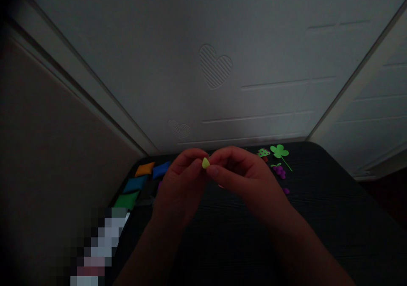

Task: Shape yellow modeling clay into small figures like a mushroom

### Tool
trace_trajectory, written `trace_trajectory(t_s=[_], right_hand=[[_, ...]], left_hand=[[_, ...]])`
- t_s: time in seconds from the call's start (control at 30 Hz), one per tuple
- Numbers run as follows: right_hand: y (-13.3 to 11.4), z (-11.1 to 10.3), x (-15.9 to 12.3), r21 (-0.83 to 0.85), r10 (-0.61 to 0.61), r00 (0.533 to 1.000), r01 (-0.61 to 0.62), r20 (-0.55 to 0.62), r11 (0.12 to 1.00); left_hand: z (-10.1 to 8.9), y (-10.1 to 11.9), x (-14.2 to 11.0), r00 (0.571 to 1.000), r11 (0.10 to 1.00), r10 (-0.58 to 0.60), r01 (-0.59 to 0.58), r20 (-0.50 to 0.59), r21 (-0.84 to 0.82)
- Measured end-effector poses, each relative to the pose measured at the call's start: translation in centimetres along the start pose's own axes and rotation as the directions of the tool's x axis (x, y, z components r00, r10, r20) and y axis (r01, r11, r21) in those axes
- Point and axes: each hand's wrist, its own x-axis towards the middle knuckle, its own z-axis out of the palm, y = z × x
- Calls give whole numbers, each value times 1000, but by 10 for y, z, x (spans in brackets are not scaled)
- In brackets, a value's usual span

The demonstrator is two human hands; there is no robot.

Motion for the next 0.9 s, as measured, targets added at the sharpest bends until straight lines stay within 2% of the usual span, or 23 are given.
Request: trace_trajectory(t_s=[0.07,0.17,0.23,0.33,0.43,0.6,0.7,0.9], right_hand=[[1,-1,0,-25,14,1000,-14,-15,1000],[2,-1,0,-39,13,1000,-14,-25,999],[2,-1,0,-26,6,1000,-6,-15,1000],[3,-1,0,21,32,999,-32,-4,999],[2,0,0,53,58,998,-58,-3,997],[-1,3,1,33,-1,1000,1,9,999],[-1,3,1,23,-4,1000,4,8,1000],[0,-1,-1,29,65,998,-65,-4,997]], left_hand=[[-1,0,-2,989,985,143,-140,-31,99],[-1,2,-6,927,890,374,-358,-3,283],[0,4,-8,895,815,445,-423,42,397],[-2,6,-8,883,738,458,-443,103,509],[-4,5,-6,860,682,488,-482,148,550],[-6,6,-6,830,599,527,-514,180,614],[-5,7,-7,816,561,541,-532,206,635],[-7,10,-7,806,504,535,-546,255,669]])
